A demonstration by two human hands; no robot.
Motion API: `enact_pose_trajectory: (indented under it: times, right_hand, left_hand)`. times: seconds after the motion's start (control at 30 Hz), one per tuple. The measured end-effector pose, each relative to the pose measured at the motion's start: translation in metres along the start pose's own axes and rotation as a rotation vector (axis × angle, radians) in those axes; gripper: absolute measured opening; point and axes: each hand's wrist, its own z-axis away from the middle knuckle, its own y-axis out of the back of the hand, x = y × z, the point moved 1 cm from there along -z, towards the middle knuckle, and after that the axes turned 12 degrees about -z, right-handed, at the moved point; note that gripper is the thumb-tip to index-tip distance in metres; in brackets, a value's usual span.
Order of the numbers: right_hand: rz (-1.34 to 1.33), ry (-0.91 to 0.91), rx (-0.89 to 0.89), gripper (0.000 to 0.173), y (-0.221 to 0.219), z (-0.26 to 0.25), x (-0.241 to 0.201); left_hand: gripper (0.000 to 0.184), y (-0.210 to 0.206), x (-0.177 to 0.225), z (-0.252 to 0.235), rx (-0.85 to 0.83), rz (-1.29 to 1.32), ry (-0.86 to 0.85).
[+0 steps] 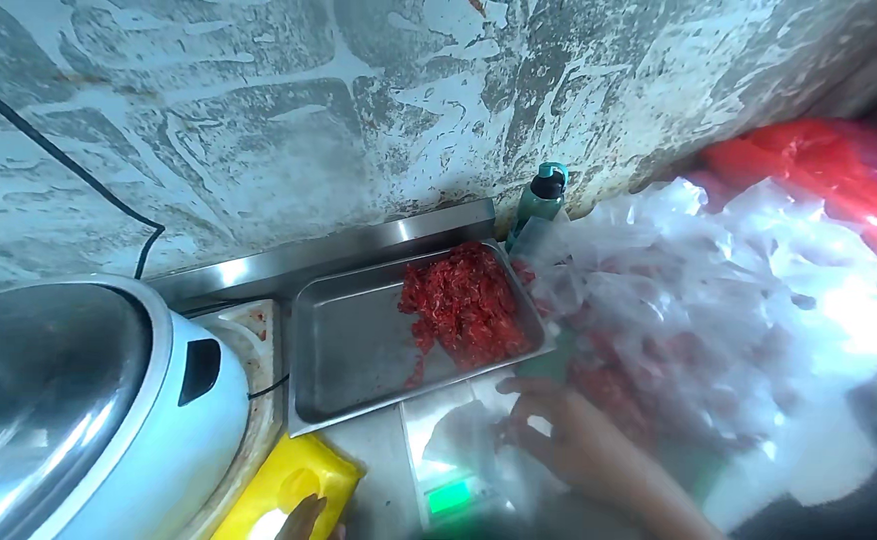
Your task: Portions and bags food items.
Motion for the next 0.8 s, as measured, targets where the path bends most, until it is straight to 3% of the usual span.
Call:
enact_pose_trajectory:
  times: [0.2, 0.3, 0.4, 0.47, 0.53, 0.67, 0.73, 0.8]
  right_hand:
    - [-0.371, 0.234, 0.173, 0.018, 0.030, 0.023, -0.031]
    - [-0.300, 0.373, 0.453, 0.015, 0.040, 0.019, -0.049]
    - [-0.005, 0.453, 0.672, 0.020, 0.052, -0.011, -0.062]
    - [0.233, 0.166, 0.493, 0.040, 0.063, -0.029, -0.057]
    - [0.314, -0.030, 0.338, 0.042, 0.066, -0.038, -0.048]
    - [0.017, -0.083, 0.414, 0.030, 0.047, -0.012, -0.021]
    - [-0.062, -0.168, 0.264, 0.034, 0.031, 0.004, 0.016]
    - [-0.029, -0.312, 0.022, 0.057, 0.013, 0.022, 0.045]
  left_hand:
    - [0.054, 0.002, 0.013, -0.007, -0.023, 0.002, -0.070]
    - [0.055, 0.002, 0.016, -0.009, -0.041, -0.001, -0.086]
    - [0.054, 0.003, 0.019, -0.010, -0.044, 0.003, -0.115]
    - [0.054, 0.004, 0.019, -0.007, -0.043, 0.011, -0.120]
    - [0.054, 0.005, 0.016, -0.005, -0.025, 0.009, -0.114]
    - [0.055, 0.004, 0.005, 0.008, -0.011, 0.028, -0.018]
    - [0.054, 0.000, 0.000, 0.014, -0.036, 0.036, 0.007]
    - [0.053, -0.005, -0.003, 0.015, -0.060, 0.027, 0.001]
